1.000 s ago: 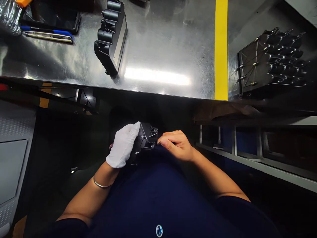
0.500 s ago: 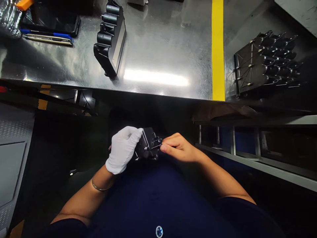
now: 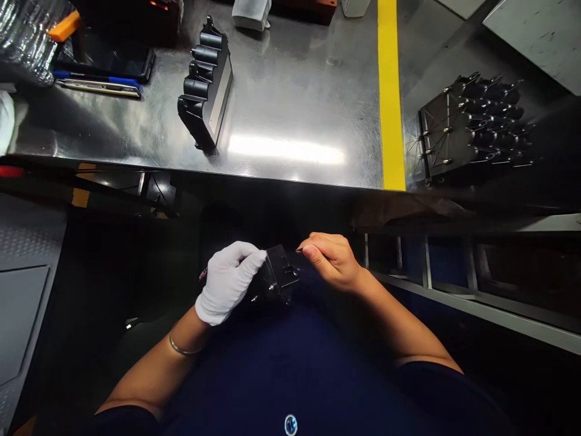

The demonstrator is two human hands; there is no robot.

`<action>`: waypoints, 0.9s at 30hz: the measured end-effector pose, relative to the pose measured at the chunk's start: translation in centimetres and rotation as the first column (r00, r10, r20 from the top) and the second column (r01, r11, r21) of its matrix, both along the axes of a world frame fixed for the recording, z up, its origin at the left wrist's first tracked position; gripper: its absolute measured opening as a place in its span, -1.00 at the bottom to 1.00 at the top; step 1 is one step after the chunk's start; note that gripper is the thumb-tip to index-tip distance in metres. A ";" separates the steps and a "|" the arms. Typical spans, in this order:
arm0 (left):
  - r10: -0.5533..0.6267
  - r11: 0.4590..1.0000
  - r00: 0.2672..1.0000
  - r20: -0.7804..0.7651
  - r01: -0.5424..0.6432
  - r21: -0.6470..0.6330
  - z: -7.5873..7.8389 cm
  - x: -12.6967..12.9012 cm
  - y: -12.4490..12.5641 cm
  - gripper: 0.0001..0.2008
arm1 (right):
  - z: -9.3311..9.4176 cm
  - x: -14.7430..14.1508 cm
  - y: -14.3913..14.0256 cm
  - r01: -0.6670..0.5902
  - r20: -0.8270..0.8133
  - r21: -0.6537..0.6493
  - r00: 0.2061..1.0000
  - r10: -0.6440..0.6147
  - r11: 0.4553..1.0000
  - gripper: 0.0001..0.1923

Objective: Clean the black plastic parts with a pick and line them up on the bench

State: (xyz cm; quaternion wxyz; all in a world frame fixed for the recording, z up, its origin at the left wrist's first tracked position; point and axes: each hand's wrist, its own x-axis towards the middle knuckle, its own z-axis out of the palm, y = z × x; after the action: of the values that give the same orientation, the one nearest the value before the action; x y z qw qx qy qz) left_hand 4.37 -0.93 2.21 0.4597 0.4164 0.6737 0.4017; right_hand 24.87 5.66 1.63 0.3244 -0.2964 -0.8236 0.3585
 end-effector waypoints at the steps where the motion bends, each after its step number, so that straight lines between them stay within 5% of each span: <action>1: -0.015 1.000 1.000 0.008 0.015 0.001 0.1 -0.1 0.0 -0.73 | 0.0 -0.1 0.1 -0.006 0.013 0.036 1.000 0.006 0.999 -0.70; 5: -0.065 0.998 0.997 0.036 0.065 0.002 0.5 -0.2 -0.1 -0.74 | 0.0 -0.4 0.1 -0.034 0.037 0.076 0.999 0.032 0.997 -0.71; 15: -0.123 0.988 0.986 0.112 0.133 -0.084 1.0 -0.4 0.3 -0.71 | 0.1 -0.3 -0.2 0.017 0.026 -0.189 1.000 -0.013 0.982 -0.71; 21: -0.349 0.914 0.908 0.234 0.384 -0.129 0.9 -0.5 0.6 -0.73 | -0.1 -0.5 -0.6 -0.060 0.007 -0.359 0.998 0.067 0.931 -0.70; 27: -0.315 0.934 0.931 0.183 0.338 -0.111 0.9 -1.3 0.5 -0.63 | 0.0 0.0 -0.7 0.027 0.065 -0.296 0.998 -0.008 0.955 -0.71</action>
State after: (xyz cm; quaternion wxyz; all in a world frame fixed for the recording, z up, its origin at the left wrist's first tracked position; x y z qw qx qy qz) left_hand 3.03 -0.41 3.14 0.6017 0.4552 0.5820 0.3034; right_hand 24.90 4.91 1.66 0.2529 -0.3601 -0.7677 0.4658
